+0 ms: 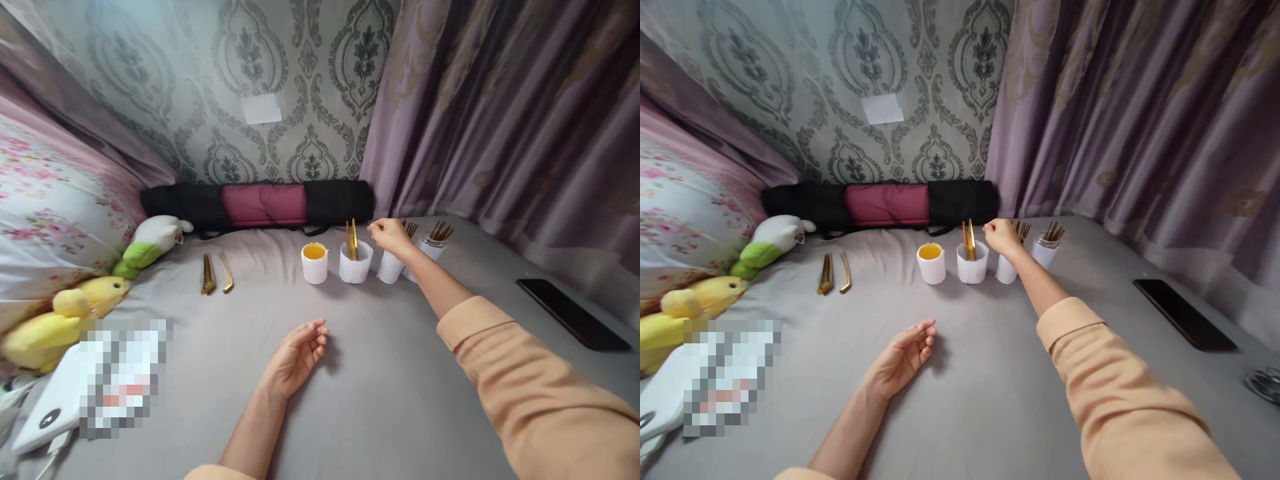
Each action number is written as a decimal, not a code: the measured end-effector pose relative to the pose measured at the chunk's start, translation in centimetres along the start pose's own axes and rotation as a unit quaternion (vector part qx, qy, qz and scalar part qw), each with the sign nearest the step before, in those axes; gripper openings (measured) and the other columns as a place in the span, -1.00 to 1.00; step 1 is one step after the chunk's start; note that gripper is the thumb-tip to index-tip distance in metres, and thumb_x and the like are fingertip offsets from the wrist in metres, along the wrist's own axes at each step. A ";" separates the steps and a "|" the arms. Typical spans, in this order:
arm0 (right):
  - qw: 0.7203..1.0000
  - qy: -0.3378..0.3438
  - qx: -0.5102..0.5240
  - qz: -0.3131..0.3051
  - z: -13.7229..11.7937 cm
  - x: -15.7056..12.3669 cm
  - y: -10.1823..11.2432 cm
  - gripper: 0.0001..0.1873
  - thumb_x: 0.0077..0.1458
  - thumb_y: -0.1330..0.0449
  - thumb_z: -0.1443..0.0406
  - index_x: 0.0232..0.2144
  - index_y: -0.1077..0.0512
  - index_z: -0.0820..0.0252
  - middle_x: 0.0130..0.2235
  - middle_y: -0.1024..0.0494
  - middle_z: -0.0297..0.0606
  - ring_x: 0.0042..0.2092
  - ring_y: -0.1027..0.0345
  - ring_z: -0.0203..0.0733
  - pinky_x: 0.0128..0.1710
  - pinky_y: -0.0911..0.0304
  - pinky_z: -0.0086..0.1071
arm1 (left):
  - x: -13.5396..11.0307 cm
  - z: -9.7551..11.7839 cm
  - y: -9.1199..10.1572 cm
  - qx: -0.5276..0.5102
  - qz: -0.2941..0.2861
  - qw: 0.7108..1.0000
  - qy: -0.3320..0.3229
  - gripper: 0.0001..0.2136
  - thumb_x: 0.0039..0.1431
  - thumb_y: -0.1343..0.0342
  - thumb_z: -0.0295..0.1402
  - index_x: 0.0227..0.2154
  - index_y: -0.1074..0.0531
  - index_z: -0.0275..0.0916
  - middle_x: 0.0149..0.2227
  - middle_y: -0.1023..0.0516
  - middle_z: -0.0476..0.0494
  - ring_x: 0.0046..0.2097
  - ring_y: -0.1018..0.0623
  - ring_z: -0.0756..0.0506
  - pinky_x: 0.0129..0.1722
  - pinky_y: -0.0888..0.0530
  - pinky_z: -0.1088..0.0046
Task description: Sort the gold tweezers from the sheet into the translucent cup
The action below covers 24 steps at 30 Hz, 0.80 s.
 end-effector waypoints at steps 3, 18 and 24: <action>1.000 -0.007 0.012 0.007 0.5 -0.1 0.0 -0.71 -0.04 0.01 0.27 -0.42 -0.49 0.27 -0.46 -0.51 -0.22 -0.41 -0.35 -0.27 -0.39 -0.20 -0.45 | 0.0 0.0 0.0 -0.001 0.001 1.000 0.001 -0.79 0.02 -0.08 -0.45 -0.24 -0.39 -0.39 -0.33 -0.43 -0.17 -0.37 -0.44 0.04 -0.42 -0.41 0.57; 0.990 -0.031 0.134 0.026 -0.8 -3.4 0.9 -0.61 -0.01 0.01 0.13 -0.43 -0.46 0.34 -0.59 -0.42 -0.24 -0.59 -0.21 -0.36 -0.57 -0.09 -0.48 | -0.1 0.1 -0.1 -0.007 -0.005 1.000 -0.006 -0.80 0.02 -0.08 -0.44 -0.26 -0.40 -0.38 -0.33 -0.43 -0.17 -0.37 -0.43 0.05 -0.41 -0.40 0.58; 0.983 -0.040 0.180 0.013 -1.3 -5.1 0.5 -0.57 -0.03 -0.01 0.07 -0.45 -0.43 0.35 -0.60 -0.39 -0.27 -0.61 -0.16 -0.38 -0.61 -0.06 -0.48 | -0.1 0.1 -0.1 -0.007 -0.006 1.000 -0.009 -0.80 0.02 -0.08 -0.43 -0.26 -0.41 -0.38 -0.33 -0.44 -0.18 -0.37 -0.44 0.05 -0.40 -0.41 0.58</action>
Point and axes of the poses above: each hand's wrist, its own x-axis towards the middle knuckle, its own y-axis out of the back of the hand, z = x × y, the point moved 9 cm from there along x, towards the middle knuckle
